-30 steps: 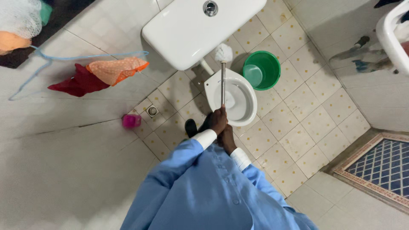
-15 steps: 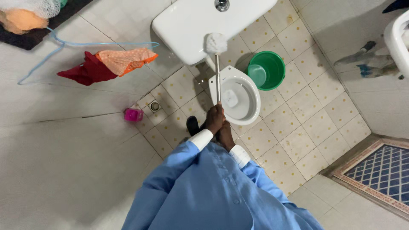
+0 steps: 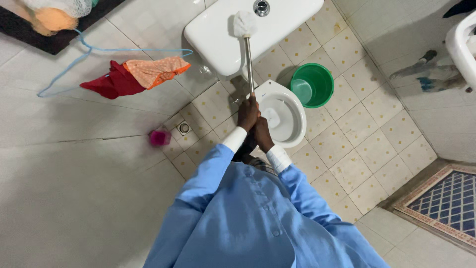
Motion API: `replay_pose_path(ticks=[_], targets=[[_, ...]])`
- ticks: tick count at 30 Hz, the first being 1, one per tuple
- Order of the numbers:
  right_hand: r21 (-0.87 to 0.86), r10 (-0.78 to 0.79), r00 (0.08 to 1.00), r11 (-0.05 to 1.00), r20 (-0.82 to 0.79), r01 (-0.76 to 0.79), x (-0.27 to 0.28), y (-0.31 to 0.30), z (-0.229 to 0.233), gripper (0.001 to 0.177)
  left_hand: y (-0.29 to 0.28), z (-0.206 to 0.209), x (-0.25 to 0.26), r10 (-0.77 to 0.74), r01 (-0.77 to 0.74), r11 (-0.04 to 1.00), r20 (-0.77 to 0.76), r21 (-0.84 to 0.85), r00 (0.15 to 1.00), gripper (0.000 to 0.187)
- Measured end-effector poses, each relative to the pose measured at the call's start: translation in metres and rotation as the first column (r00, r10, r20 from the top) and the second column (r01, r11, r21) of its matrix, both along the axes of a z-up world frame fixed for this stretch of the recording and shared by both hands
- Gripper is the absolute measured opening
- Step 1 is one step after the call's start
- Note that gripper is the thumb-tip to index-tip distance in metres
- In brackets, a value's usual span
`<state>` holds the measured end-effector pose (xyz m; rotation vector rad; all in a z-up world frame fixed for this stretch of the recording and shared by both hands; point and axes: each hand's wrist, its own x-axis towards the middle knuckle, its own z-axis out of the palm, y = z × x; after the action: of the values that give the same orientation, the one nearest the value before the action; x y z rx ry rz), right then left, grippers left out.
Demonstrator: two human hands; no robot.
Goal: The person scrubs the inside of a white toilet bowl using a long-handled brush. They then dip the brush into a green bucket of soapy water and scrub the floor tiles around the base of the toilet while squatting.
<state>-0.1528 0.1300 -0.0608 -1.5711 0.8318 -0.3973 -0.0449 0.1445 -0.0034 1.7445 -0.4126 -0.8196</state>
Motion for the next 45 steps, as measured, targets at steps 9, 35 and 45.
replay_pose_path(ticks=[9, 35, 45], targets=[[-0.164, 0.176, 0.984, 0.972, 0.028, -0.169, 0.016, -0.006, -0.018, 0.019, 0.02, -0.013, 0.013, 0.177, -0.209, 0.958, -0.17, -0.197, 0.969, 0.068], [0.458, -0.028, 0.999, 0.888, -0.027, 0.037, 0.056, -0.088, 0.118, 0.038, -0.113, -0.01, 0.065, -0.196, 0.135, 0.981, 0.677, 0.142, 0.709, 0.065], [0.322, 0.203, 0.969, 0.935, -0.142, -0.148, 0.05, -0.029, 0.129, 0.044, -0.025, -0.006, 0.049, 0.297, -0.321, 0.941, -0.189, -0.111, 0.936, 0.07]])
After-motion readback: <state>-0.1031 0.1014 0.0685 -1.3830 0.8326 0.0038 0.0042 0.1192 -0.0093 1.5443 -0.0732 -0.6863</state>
